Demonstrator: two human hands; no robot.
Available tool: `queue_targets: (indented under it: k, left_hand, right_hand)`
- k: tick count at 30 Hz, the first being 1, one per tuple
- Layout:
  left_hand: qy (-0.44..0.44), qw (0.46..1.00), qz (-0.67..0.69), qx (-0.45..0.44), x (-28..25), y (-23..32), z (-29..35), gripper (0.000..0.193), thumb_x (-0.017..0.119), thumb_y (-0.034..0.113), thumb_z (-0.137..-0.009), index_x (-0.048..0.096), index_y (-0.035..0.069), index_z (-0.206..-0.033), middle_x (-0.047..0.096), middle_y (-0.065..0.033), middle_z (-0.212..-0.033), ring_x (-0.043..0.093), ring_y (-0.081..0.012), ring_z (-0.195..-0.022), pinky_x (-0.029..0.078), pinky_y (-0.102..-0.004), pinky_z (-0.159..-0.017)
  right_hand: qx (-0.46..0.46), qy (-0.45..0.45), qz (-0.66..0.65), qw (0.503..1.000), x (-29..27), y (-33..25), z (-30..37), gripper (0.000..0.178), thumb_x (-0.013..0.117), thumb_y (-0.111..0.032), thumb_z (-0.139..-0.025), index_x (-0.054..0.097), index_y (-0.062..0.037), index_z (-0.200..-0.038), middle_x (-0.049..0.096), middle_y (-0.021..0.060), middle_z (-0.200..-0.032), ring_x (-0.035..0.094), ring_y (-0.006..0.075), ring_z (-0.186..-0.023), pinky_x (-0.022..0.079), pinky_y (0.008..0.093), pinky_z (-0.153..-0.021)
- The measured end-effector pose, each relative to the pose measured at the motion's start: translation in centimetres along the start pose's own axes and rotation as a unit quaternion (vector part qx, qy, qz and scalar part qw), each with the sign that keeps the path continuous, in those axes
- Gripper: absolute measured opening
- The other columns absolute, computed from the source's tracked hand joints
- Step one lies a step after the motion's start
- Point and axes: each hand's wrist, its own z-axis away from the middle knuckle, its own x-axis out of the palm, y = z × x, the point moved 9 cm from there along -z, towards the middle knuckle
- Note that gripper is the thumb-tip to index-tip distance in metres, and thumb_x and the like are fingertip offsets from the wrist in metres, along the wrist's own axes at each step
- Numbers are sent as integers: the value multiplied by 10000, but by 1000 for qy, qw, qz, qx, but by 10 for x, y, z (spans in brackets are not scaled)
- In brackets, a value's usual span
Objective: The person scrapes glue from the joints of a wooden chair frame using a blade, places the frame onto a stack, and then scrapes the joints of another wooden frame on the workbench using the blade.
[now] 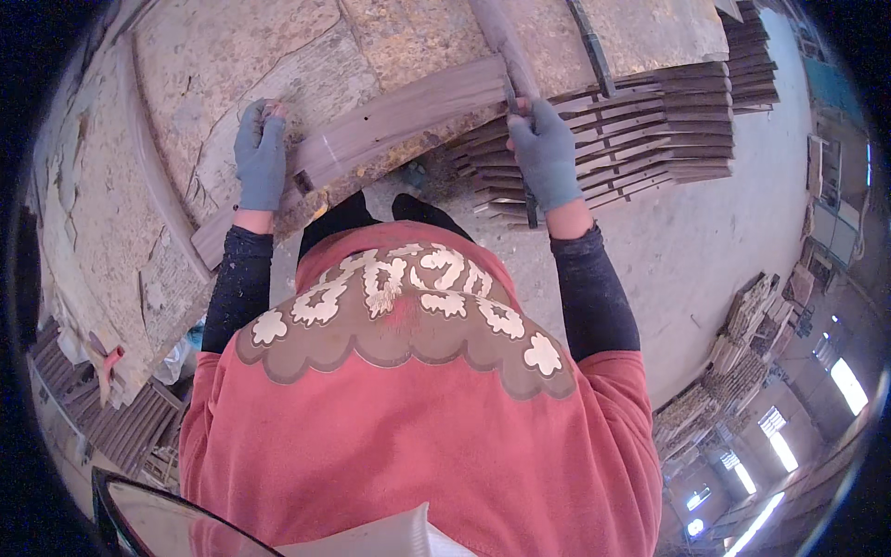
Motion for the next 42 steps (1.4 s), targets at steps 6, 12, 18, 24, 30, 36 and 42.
queue_targets:
  k: [6,12,18,24,30,36,42]
  left_hand:
    - [-2,1000,9,7,-2,6,1,195,571,149,-873,566,-14,-980,599,-52,-887,542,-108,-840,439,-246,-773]
    - [7,1000,14,10,-3,-2,0,205,585,143,-870,569,-14,-1001,612,-58,-917,554,-114,-857,445,-252,-783]
    - [7,1000,17,10,2,-6,0,236,584,152,-875,557,-23,-1031,612,-63,-931,562,-120,-866,449,-255,-788]
    - [-5,1000,15,-3,0,-8,-1,229,586,139,-871,555,-18,-1035,609,-63,-922,561,-117,-868,449,-249,-782]
    - [-10,1000,0,-12,3,-5,1,179,552,146,-895,557,9,-1009,578,-24,-926,511,-91,-867,414,-230,-781]
    - [-1,1000,7,29,2,-1,-1,205,575,119,-871,558,-16,-1025,599,-60,-895,549,-117,-831,448,-250,-764]
    - [3,1000,-14,15,2,-8,0,179,555,154,-896,552,10,-1003,581,-33,-925,512,-99,-862,415,-239,-783]
  right_hand:
    - [16,24,6,1000,-3,6,0,190,554,-103,-837,570,-34,-1012,525,0,-597,500,69,-483,392,227,-430]
    - [25,54,60,996,-4,16,25,188,550,-86,-828,551,-15,-1002,554,73,-632,542,127,-511,438,268,-482]
    - [-202,119,291,928,17,-41,14,225,557,-117,-836,494,-21,-1030,550,98,-664,576,151,-594,462,321,-565]
    - [-56,81,181,978,6,14,6,192,530,-103,-842,489,-45,-1020,538,37,-632,543,103,-536,434,260,-467]
    - [38,46,39,997,3,10,25,181,542,-103,-844,508,-28,-1005,528,26,-635,542,83,-552,435,249,-498]
    - [38,34,-32,998,1,28,16,191,530,-88,-840,519,-29,-1022,518,16,-631,511,82,-517,411,241,-475]
    - [7,50,90,995,-6,14,37,219,518,-121,-850,539,-56,-1058,576,99,-657,577,145,-572,461,278,-550]
